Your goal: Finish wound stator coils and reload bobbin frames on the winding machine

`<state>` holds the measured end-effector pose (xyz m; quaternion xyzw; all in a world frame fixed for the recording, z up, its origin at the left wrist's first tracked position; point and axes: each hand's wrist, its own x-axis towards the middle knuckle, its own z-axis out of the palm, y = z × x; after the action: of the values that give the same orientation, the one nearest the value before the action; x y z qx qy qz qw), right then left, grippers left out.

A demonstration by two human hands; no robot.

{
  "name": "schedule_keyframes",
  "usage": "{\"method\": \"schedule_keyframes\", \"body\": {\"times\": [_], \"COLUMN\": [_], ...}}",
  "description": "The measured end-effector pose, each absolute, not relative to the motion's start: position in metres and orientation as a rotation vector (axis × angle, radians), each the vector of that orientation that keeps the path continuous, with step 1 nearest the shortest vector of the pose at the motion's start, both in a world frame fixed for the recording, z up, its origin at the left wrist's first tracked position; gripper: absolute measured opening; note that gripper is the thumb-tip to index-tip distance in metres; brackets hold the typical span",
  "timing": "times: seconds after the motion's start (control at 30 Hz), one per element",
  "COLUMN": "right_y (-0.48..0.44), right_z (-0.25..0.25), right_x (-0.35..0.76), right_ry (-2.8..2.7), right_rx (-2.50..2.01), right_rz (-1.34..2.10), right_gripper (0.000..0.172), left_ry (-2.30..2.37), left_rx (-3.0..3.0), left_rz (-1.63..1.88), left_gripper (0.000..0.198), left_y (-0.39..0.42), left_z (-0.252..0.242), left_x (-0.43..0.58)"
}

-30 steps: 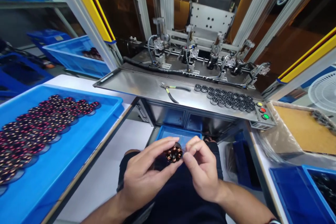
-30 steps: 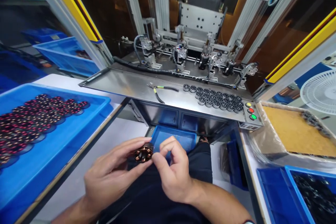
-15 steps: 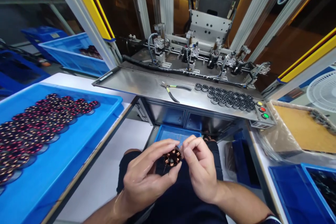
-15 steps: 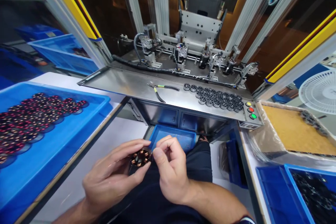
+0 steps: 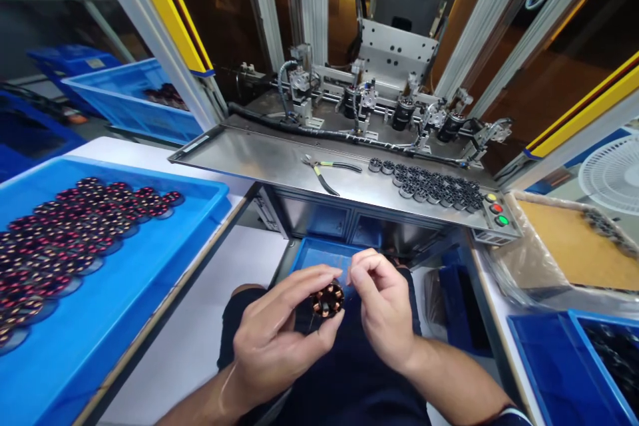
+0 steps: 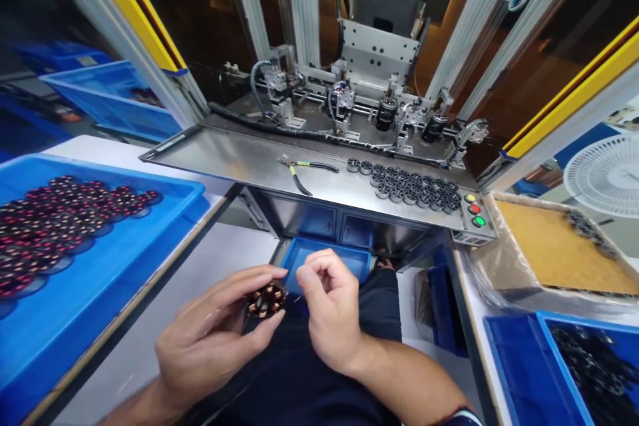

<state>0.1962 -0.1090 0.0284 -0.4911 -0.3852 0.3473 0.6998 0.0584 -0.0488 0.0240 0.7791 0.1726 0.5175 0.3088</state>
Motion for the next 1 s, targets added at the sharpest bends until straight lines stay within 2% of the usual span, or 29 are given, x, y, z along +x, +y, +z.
{"method": "schedule_keyframes", "body": {"times": [0.1, 0.23, 0.33, 0.47, 0.63, 0.8, 1.0], "right_y": [-0.11, -0.118, -0.121, -0.122, -0.12, -0.121, -0.126], "right_z": [0.019, 0.016, 0.021, 0.027, 0.03, 0.035, 0.035], "right_x": [0.197, 0.2, 0.201, 0.202, 0.204, 0.205, 0.208], "right_ry": [-0.836, -0.972, -1.036, -1.07, -1.119, -1.114, -1.184], "right_rx": [-0.945, -0.866, -0.939, -1.004, -0.954, -1.044, -1.009], "right_rz": [0.878, 0.921, 0.831, 0.71, 0.755, 0.595, 0.55], "right_gripper": [0.018, 0.027, 0.008, 0.012, 0.003, 0.012, 0.009], "left_ry": [0.463, 0.5, 0.527, 0.502, 0.484, 0.446, 0.456], "left_rx": [1.919, 1.842, 1.84, 1.886, 1.968, 1.999, 1.985], "left_rz": [1.289, 1.25, 1.214, 1.215, 1.237, 1.215, 1.209], "left_gripper": [0.056, 0.053, 0.052, 0.053, 0.053, 0.054, 0.051], "left_y": [-0.047, -0.045, -0.044, -0.045, -0.045, -0.046, -0.045], "left_z": [0.022, 0.022, 0.022, 0.024, 0.027, 0.03, 0.033], "left_x": [0.056, 0.051, 0.05, 0.049, 0.049, 0.051, 0.054]}}
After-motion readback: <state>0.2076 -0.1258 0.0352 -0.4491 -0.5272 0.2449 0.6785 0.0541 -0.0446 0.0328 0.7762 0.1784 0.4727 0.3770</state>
